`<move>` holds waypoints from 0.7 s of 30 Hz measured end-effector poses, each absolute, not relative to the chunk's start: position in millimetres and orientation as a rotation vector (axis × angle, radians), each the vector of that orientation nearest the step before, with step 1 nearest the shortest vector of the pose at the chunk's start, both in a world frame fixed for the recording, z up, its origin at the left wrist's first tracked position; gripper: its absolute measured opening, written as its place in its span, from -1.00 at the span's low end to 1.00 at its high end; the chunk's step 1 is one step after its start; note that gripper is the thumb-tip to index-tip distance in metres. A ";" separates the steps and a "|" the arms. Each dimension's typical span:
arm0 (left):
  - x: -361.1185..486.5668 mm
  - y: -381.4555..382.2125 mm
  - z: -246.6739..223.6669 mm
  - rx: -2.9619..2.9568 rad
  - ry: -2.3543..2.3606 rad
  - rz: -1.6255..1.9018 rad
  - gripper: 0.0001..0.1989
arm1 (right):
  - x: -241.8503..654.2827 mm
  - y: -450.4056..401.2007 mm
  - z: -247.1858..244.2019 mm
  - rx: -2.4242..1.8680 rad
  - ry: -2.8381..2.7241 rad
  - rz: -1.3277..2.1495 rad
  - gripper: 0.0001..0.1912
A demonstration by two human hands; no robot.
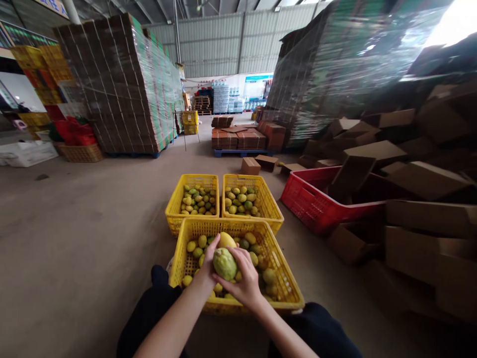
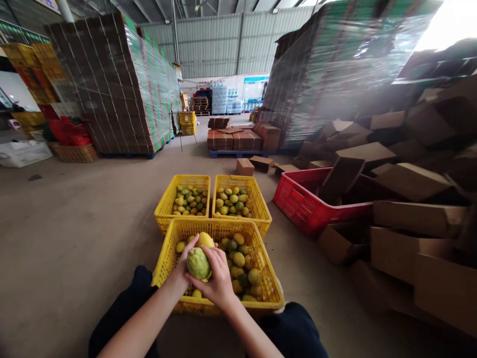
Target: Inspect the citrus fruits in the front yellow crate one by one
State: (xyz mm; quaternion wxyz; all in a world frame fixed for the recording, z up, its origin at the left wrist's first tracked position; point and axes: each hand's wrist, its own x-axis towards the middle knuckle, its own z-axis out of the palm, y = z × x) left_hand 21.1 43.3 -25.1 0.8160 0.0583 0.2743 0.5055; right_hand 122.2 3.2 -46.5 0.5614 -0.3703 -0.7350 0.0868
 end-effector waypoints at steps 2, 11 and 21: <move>17.6 47.7 -15.9 0.058 0.566 1.046 -0.68 | 123.0 -0.1 -40.6 -0.915 -1.544 0.427 -0.33; 0.6 55.9 -1.3 -0.228 0.647 1.159 -0.73 | 146.8 22.8 -18.3 -0.917 -0.550 1.222 -0.63; 11.0 50.5 -4.0 -0.123 0.809 1.229 -0.81 | 135.3 20.3 -20.8 -0.943 -0.398 1.555 -0.67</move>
